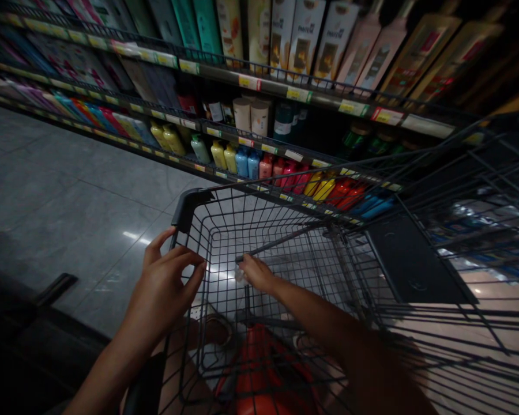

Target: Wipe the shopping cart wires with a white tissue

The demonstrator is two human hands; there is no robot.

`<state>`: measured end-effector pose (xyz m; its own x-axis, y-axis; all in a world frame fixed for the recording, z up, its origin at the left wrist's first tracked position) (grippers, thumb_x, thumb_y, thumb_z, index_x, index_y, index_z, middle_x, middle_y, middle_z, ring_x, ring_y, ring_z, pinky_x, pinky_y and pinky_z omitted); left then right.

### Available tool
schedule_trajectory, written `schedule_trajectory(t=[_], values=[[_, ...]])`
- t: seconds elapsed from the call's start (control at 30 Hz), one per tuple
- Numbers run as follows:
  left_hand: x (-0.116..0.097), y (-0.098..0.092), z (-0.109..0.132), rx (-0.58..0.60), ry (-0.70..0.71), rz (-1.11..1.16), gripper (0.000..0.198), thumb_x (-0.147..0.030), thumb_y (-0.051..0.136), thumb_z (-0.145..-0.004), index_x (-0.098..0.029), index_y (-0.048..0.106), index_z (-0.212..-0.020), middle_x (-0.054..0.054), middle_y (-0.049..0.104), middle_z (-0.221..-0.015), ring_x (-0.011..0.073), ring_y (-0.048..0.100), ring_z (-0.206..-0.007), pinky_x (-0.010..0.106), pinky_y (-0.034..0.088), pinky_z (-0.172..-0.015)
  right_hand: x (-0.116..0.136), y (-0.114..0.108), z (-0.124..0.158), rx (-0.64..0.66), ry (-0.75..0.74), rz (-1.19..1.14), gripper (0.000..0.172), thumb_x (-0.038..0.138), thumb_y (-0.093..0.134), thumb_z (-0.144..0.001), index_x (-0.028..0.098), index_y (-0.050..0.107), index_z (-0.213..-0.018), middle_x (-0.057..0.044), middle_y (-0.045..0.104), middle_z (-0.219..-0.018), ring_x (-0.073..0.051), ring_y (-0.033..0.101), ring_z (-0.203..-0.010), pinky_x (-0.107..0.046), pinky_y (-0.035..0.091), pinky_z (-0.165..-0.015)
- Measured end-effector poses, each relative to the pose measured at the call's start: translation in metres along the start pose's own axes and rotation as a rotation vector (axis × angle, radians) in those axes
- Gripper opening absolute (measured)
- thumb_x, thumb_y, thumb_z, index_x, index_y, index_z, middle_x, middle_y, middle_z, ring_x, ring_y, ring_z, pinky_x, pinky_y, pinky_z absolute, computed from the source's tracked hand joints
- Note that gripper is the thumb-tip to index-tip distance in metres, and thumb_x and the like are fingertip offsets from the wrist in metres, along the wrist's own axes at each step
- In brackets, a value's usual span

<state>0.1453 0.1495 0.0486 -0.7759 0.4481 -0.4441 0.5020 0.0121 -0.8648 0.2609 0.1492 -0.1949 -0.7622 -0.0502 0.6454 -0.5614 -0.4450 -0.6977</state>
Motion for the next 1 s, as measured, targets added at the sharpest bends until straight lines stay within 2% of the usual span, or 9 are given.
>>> schedule_trajectory(t=[0.1, 0.2, 0.37, 0.5, 0.73, 0.87, 1.0], values=[[-0.001, 0.0, 0.0, 0.001, 0.014, 0.003, 0.017, -0.019, 0.055, -0.088, -0.02, 0.066, -0.075, 0.008, 0.068, -0.079, 0.036, 0.034, -0.139, 0.059, 0.039, -0.111, 0.0, -0.027, -0.017, -0.074, 0.066, 0.129, 0.021, 0.001, 0.051, -0.08, 0.016, 0.063, -0.089, -0.008, 0.061, -0.108, -0.018, 0.058, -0.095, -0.027, 0.044, -0.085], [-0.001, 0.0, 0.001, 0.001, 0.021, 0.005, 0.017, -0.019, 0.055, -0.088, -0.019, 0.066, -0.075, 0.008, 0.068, -0.079, 0.0356, 0.033, -0.139, 0.059, 0.04, -0.111, 0.001, -0.027, -0.019, -0.12, 0.146, 0.146, 0.024, 0.002, 0.047, -0.082, 0.015, 0.063, -0.093, -0.011, 0.06, -0.111, -0.019, 0.059, -0.095, -0.027, 0.044, -0.084], [-0.001, -0.001, 0.002, -0.007, 0.02, 0.017, 0.017, -0.02, 0.056, -0.088, -0.019, 0.066, -0.076, 0.008, 0.068, -0.079, 0.0355, 0.034, -0.138, 0.057, 0.043, -0.108, 0.021, 0.02, 0.002, -0.053, 0.013, 0.089, 0.024, 0.001, 0.047, -0.079, 0.017, 0.062, -0.089, -0.007, 0.061, -0.102, -0.018, 0.057, -0.091, -0.026, 0.043, -0.079], [-0.002, 0.0, 0.004, -0.009, 0.015, 0.015, 0.018, -0.02, 0.055, -0.089, -0.02, 0.066, -0.074, 0.007, 0.068, -0.079, 0.0358, 0.034, -0.138, 0.059, 0.04, -0.11, 0.02, 0.048, 0.023, -0.009, -0.064, 0.023, 0.022, 0.003, 0.049, -0.076, 0.018, 0.06, -0.087, -0.003, 0.061, -0.094, -0.017, 0.056, -0.088, -0.026, 0.043, -0.077], [0.0, 0.001, 0.005, -0.01, -0.001, 0.019, 0.017, -0.019, 0.055, -0.088, -0.019, 0.066, -0.075, 0.007, 0.069, -0.078, 0.0362, 0.035, -0.138, 0.06, 0.039, -0.112, 0.018, 0.097, 0.057, 0.12, -0.188, 0.093, 0.032, 0.007, 0.061, -0.073, 0.018, 0.062, -0.103, -0.009, 0.063, -0.116, -0.023, 0.056, -0.113, -0.034, 0.046, -0.096], [0.002, 0.001, 0.005, -0.013, -0.015, 0.024, 0.018, -0.018, 0.055, -0.088, -0.019, 0.066, -0.074, 0.007, 0.069, -0.078, 0.0358, 0.036, -0.138, 0.059, 0.04, -0.111, 0.026, 0.113, 0.078, 0.219, -0.274, 0.139, 0.033, 0.012, 0.061, -0.076, 0.017, 0.064, -0.109, -0.011, 0.064, -0.12, -0.024, 0.059, -0.111, -0.034, 0.048, -0.096], [0.003, 0.002, 0.005, -0.02, -0.015, 0.028, 0.018, -0.017, 0.054, -0.087, -0.019, 0.066, -0.074, 0.007, 0.069, -0.078, 0.0351, 0.037, -0.138, 0.058, 0.041, -0.111, 0.038, 0.115, 0.091, 0.351, -0.354, 0.19, 0.036, 0.011, 0.061, -0.076, 0.017, 0.066, -0.111, -0.011, 0.067, -0.115, -0.023, 0.063, -0.102, -0.033, 0.05, -0.09]])
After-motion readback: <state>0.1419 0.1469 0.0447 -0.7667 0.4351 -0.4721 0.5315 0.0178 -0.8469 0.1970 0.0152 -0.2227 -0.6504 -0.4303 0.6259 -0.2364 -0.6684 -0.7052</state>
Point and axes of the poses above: each hand's wrist, its own z-axis away from the middle knuckle, its own y-axis out of the palm, x = y × z, the point moved 10 cm from there along -z, towards the middle knuckle
